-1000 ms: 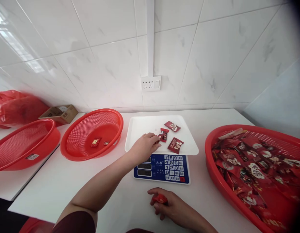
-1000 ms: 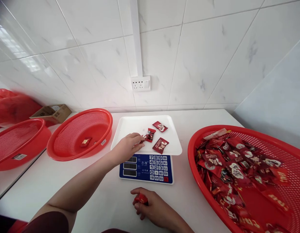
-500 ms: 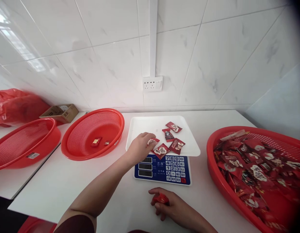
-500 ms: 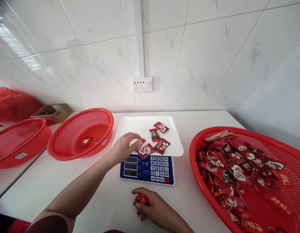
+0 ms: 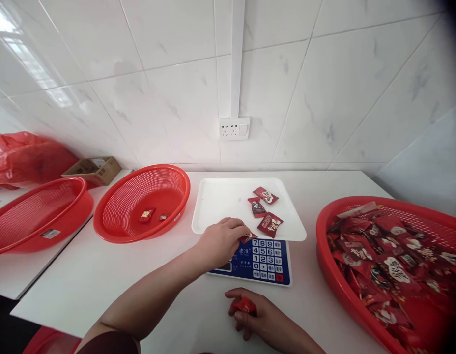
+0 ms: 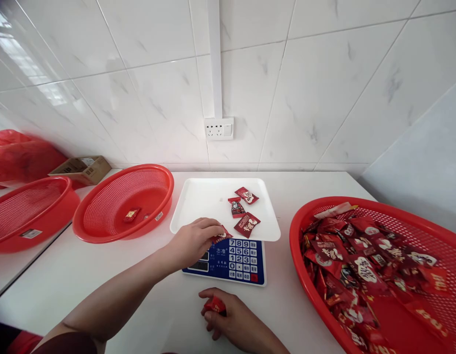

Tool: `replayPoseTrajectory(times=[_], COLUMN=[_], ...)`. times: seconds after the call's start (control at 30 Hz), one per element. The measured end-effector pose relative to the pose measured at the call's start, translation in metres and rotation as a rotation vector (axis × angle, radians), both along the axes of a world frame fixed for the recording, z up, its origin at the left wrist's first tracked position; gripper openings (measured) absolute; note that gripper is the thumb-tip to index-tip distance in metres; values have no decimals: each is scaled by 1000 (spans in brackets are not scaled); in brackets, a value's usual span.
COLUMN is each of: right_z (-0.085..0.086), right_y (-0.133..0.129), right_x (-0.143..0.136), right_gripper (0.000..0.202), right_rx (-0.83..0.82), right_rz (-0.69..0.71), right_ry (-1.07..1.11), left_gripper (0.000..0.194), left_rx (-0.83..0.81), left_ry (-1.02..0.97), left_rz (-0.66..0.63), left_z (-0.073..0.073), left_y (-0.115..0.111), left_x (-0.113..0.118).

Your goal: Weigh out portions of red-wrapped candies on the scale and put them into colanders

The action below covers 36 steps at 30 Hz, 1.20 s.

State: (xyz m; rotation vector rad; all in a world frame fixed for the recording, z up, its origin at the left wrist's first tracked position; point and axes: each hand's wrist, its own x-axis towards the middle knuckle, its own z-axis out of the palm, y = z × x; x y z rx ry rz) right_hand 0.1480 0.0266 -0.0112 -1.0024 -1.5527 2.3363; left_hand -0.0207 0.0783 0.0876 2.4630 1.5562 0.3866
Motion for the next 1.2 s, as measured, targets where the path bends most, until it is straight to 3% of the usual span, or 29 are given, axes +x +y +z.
replayPoseTrajectory(times=[0.1,0.2,0.33,0.43,0.53,0.6,0.73,0.8,0.9,1.03,1.2], right_z=[-1,-2,-1,-1,-2,-4,-3,-2,1,0,-9], right_y=[0,0,-1,-1,-2,-2,-3,-2,-2,-2,-2], right_x=[0,1,2,1,0,0,-1,-1,-2,-3,-2], right_gripper=[57,61,61,58,57,59,63,62,60,59,52], right_rx=[-1,-6,-6,-2,1,-3,-5,8,22,34,60], right_rz=[-3,1,3,2,-1,-13,-34,-39,-37,-19,8], right_ry=[7,13,13,-5,-4,3,15,11,-18,-41,-35], left_gripper=[32,30,25,31,36,40,69,79,86,85,65], left_rx=[57,200,435,409,242,110,-92,-127,-155,-127,-43], left_ry=[-107,-209,-186,-84,-106,-157,-138,-89,-9,95,117], left_rz=[61,195,606,780,631,446,24,-90,-127,-78,-69], left_z=[0,8,31,41,37,30,18,13,2,-13,-19], left_y=[0,0,-4,-6,0,9,35,53,83,115,121], left_x=[-14,-44,-102,-123,-102,-71,-2,24,46,53,54])
